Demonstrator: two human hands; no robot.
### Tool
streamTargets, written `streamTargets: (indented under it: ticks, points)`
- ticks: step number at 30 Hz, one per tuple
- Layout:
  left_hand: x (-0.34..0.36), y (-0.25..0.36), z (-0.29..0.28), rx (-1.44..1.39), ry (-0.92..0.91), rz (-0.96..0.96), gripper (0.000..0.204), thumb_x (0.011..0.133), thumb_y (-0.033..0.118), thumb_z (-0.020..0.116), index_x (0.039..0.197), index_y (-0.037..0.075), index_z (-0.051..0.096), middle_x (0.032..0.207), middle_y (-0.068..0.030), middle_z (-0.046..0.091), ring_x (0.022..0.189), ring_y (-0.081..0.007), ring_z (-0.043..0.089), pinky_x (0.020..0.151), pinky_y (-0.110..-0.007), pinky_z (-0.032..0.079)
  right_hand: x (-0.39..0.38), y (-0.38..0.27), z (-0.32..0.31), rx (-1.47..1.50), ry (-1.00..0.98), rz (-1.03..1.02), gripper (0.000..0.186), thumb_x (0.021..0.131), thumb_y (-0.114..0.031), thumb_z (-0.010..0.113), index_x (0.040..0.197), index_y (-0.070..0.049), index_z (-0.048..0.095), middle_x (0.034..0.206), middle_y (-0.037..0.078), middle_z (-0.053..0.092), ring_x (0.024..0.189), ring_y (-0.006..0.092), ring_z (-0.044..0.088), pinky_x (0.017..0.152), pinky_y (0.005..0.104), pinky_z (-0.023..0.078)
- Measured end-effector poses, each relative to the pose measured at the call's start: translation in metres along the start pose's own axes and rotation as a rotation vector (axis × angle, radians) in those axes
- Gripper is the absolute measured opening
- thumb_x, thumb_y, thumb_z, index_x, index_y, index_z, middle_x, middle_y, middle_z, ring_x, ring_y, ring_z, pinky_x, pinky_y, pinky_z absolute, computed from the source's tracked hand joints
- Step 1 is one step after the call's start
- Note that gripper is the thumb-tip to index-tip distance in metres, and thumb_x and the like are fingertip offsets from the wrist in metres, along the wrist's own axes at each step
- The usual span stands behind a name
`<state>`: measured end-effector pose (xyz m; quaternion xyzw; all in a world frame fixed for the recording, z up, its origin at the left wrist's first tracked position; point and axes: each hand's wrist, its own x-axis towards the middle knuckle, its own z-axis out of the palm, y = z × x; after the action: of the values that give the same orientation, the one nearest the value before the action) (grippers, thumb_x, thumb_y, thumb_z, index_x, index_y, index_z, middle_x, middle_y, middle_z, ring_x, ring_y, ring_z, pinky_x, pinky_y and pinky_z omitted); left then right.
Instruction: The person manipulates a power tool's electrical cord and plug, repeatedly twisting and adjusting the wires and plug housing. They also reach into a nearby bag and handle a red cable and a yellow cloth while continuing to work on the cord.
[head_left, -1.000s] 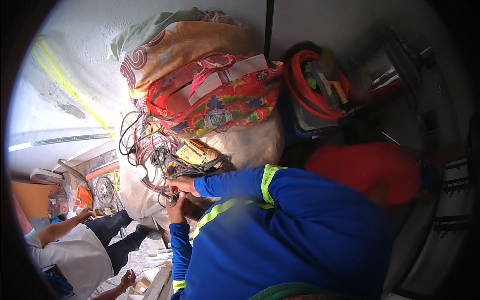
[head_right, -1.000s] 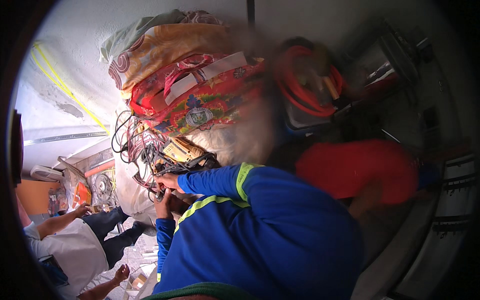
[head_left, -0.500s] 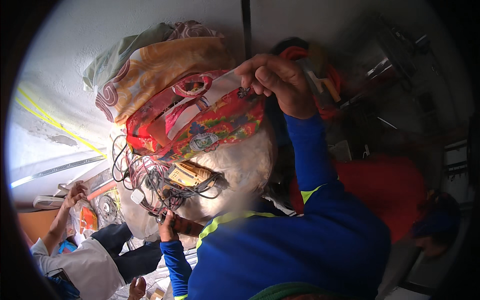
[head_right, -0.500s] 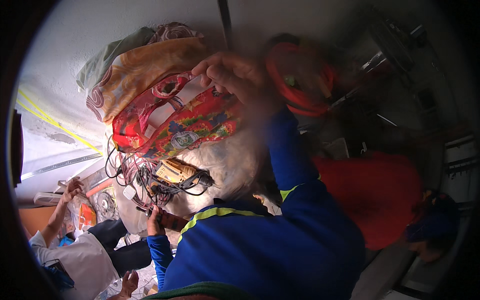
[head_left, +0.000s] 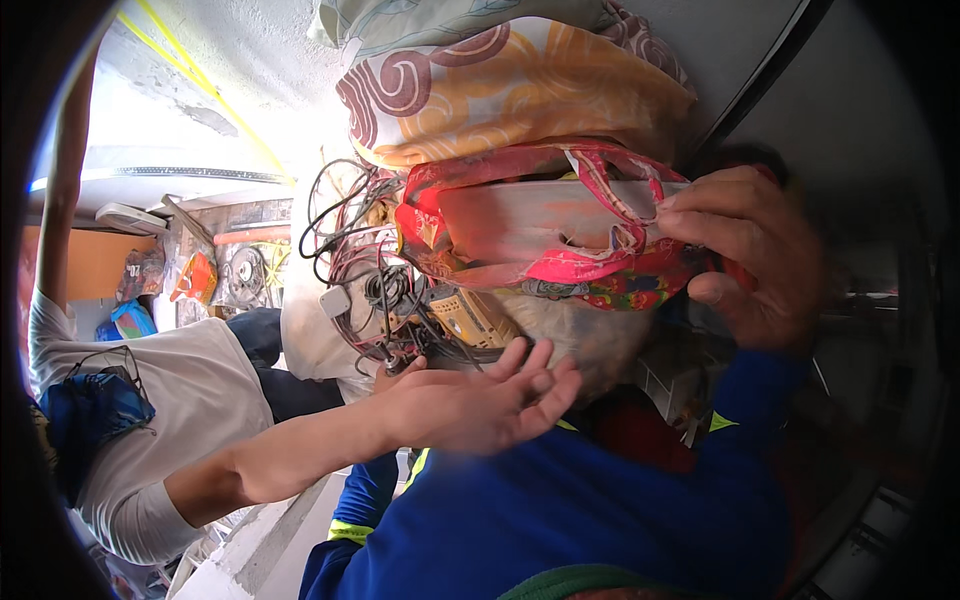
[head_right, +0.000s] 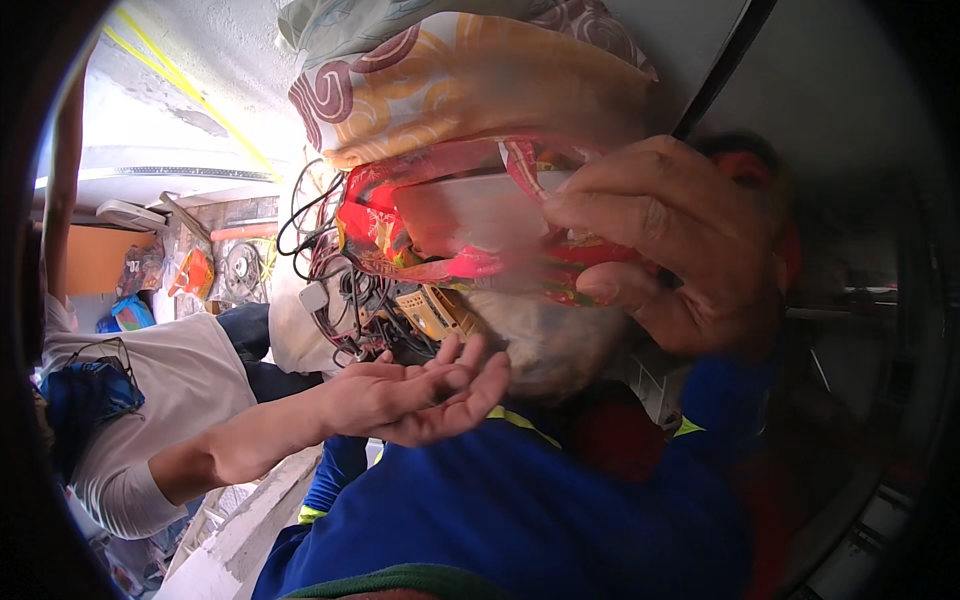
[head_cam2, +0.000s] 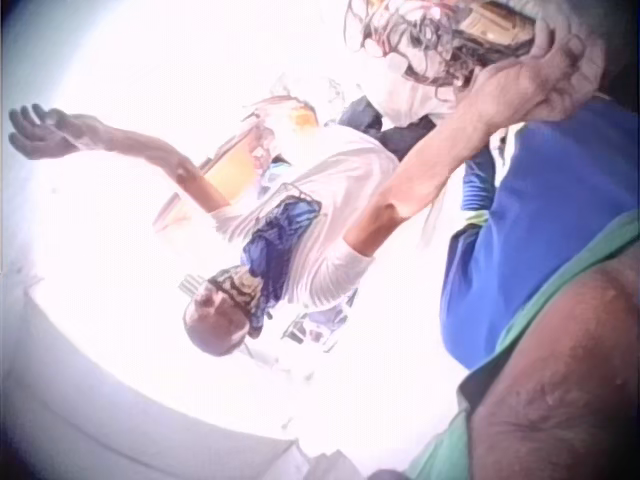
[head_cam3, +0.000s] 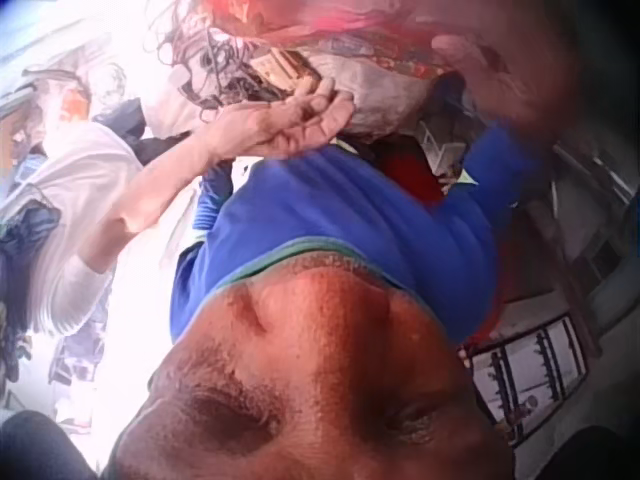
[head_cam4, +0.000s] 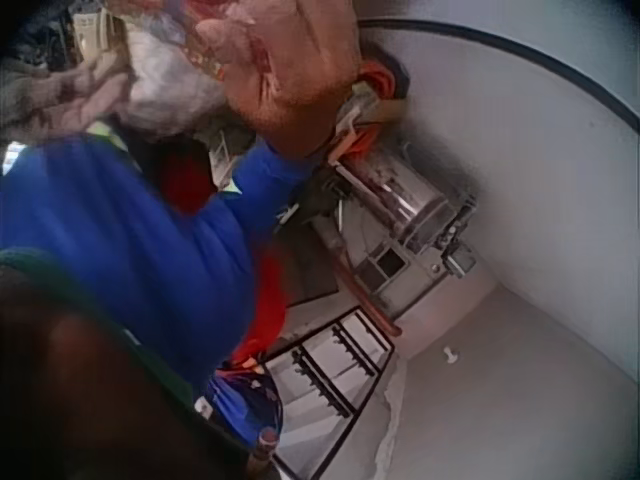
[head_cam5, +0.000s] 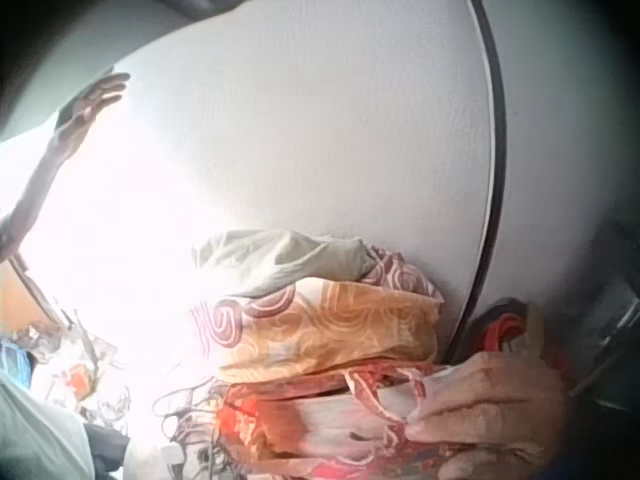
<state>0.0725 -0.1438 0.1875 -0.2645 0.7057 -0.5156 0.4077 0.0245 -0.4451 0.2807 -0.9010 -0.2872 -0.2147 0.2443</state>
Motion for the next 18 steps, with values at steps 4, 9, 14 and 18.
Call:
streamTargets:
  ticks: [4, 9, 14, 18]
  points:
    - [0.159, 0.033, 0.053, -0.188, 0.156, -0.176, 0.023, 0.099, 0.020, 0.048, 0.116, 0.010, 0.059, 0.131, -0.0096, 0.047, 0.113, -0.0207, 0.055, 0.091, -0.034, 0.051, 0.021, 0.004, 0.015, 0.070, 0.028, 0.086, 0.034, 0.087, -0.029, 0.070, 0.101, 0.002, 0.068, 0.094, 0.015, 0.068, 0.082, 0.0252, 0.065, 0.072, 0.0329, 0.050]
    - [0.390, 0.083, 0.105, -0.015, -0.100, -0.431, 0.032, 0.094, 0.021, 0.056, 0.123, 0.009, 0.056, 0.126, -0.0099, 0.053, 0.111, -0.0212, 0.057, 0.092, -0.035, 0.051, -0.016, 0.010, 0.001, 0.034, 0.339, 0.390, 0.024, 0.090, -0.016, 0.068, 0.102, 0.005, 0.067, 0.093, 0.015, 0.069, 0.081, 0.0208, 0.066, 0.074, 0.0318, 0.052]
    - [0.483, 0.074, 0.123, -0.112, -0.033, -0.595, 0.042, 0.087, 0.024, 0.063, 0.126, 0.009, 0.055, 0.120, -0.0094, 0.059, 0.109, -0.0188, 0.058, 0.094, -0.032, 0.050, -0.067, 0.006, -0.031, -0.021, 0.617, 0.495, 0.017, 0.095, -0.008, 0.061, 0.103, 0.006, 0.068, 0.089, 0.013, 0.069, 0.081, 0.0170, 0.067, 0.074, 0.0281, 0.054]
    - [0.525, 0.066, 0.120, -0.275, 0.234, -0.629, 0.062, 0.081, 0.023, 0.070, 0.136, 0.004, 0.048, 0.132, -0.0097, 0.056, 0.120, -0.0178, 0.055, 0.105, -0.026, 0.043, -0.108, -0.008, -0.056, -0.239, 0.774, 0.489, 0.018, 0.096, -0.007, 0.058, 0.101, 0.006, 0.070, 0.083, 0.011, 0.069, 0.077, 0.0154, 0.065, 0.070, 0.0267, 0.053]
